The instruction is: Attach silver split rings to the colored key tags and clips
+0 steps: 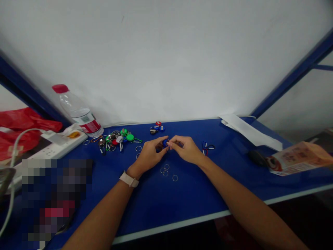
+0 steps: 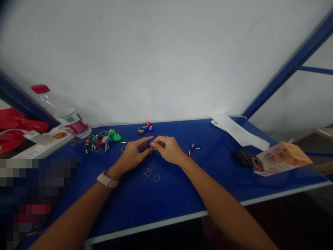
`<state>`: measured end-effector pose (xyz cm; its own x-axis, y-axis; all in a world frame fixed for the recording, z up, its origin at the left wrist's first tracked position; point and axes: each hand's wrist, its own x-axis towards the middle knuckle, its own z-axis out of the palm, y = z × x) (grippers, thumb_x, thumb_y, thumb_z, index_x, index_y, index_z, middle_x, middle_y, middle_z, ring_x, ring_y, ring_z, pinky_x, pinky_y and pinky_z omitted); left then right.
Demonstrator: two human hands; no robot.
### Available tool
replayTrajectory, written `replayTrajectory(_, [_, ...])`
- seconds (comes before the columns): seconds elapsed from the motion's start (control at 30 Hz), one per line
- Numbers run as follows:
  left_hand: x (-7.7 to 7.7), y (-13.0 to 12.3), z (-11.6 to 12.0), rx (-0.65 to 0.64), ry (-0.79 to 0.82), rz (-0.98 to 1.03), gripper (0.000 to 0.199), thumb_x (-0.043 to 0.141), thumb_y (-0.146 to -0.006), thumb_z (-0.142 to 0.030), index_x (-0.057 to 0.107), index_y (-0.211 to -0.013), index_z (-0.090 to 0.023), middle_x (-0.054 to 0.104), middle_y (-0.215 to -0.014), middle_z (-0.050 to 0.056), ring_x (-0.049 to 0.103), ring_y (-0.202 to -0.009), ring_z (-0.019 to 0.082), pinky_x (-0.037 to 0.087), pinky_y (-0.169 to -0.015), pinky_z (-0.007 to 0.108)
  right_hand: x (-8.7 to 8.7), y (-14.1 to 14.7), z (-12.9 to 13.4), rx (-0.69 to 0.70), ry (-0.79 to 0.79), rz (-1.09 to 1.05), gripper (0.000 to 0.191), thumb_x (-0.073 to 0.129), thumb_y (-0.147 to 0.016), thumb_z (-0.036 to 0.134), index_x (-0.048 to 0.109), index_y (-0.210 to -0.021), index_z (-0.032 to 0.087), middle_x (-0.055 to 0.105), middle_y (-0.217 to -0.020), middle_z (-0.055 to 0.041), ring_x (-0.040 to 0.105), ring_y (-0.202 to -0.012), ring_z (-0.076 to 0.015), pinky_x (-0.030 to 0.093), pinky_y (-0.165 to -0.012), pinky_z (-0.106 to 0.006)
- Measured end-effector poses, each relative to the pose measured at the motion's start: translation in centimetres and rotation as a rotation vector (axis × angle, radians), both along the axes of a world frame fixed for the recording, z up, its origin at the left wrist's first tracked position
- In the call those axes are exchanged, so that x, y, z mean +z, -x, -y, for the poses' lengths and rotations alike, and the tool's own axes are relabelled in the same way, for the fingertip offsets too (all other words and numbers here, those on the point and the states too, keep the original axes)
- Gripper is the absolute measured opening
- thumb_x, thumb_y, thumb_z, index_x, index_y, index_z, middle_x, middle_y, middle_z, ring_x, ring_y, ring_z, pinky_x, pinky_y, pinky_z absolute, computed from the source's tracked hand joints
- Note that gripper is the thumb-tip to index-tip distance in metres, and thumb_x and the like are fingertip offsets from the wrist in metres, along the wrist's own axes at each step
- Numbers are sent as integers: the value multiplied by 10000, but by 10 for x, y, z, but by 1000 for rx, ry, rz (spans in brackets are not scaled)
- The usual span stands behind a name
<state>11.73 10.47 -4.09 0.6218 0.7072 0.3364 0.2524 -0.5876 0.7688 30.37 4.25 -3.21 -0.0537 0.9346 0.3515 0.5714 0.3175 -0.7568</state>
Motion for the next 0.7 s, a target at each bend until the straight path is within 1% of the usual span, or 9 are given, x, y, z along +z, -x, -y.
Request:
replayTrajectory(0.13, [3, -1, 3, -39, 3, -10, 417, 680, -859, -228, 666, -1270, -153, 753, -952, 70, 687, -811, 181, 550, -793, 321, -2, 0, 1, -26, -125, 195, 225, 552, -987, 312, 653, -830, 188, 663, -746, -12, 526, -664, -143, 385, -732, -303])
replayTrajectory(0.2, [5, -1, 4, -64, 20, 0, 385, 678, -856, -221, 670, -1237, -163, 746, -934, 62, 681, -806, 179, 548, -780, 317, -2, -1, 1, -31, -156, 255, 219, 532, -998, 305, 618, -833, 190, 636, -746, -7, 511, -668, -145, 375, -750, -312])
replayTrajectory(0.27, [6, -1, 5, -83, 49, 21, 355, 676, -859, -227, 670, -1209, -167, 738, -915, 55, 678, -798, 174, 548, -767, 309, -1, -3, 1, -39, -159, 265, 217, 513, -1005, 301, 590, -832, 194, 613, -740, -3, 499, -665, -147, 367, -737, -309])
replayTrajectory(0.4, [8, -2, 7, -102, 115, 68, 344, 686, -860, -248, 666, -1194, -169, 726, -898, 43, 682, -798, 168, 552, -761, 301, 1, -9, -2, -100, -150, 223, 229, 506, -1000, 316, 559, -812, 197, 578, -709, 5, 477, -632, -143, 354, -684, -297])
replayTrajectory(0.53, [7, -3, 8, -110, 183, 111, 369, 690, -860, -268, 658, -1214, -169, 736, -943, 55, 699, -844, 179, 566, -822, 333, 1, -13, -4, -109, -134, 195, 246, 491, -1003, 344, 571, -824, 196, 589, -711, 2, 498, -632, -142, 356, -666, -295])
replayTrajectory(0.6, [7, -2, 6, -89, 206, 124, 374, 698, -851, -274, 659, -1210, -175, 737, -967, 60, 703, -863, 184, 569, -840, 346, 2, -16, -5, -127, -129, 191, 267, 452, -1014, 349, 582, -839, 194, 605, -725, -8, 520, -648, -146, 362, -665, -295])
replayTrajectory(0.7, [7, 1, -2, -11, 262, 188, 388, 716, -828, -291, 652, -1191, -170, 722, -933, 50, 705, -818, 176, 574, -823, 352, 7, -27, -5, -210, -126, 219, 280, 430, -1015, 336, 596, -844, 189, 616, -720, -21, 526, -640, -148, 359, -647, -296])
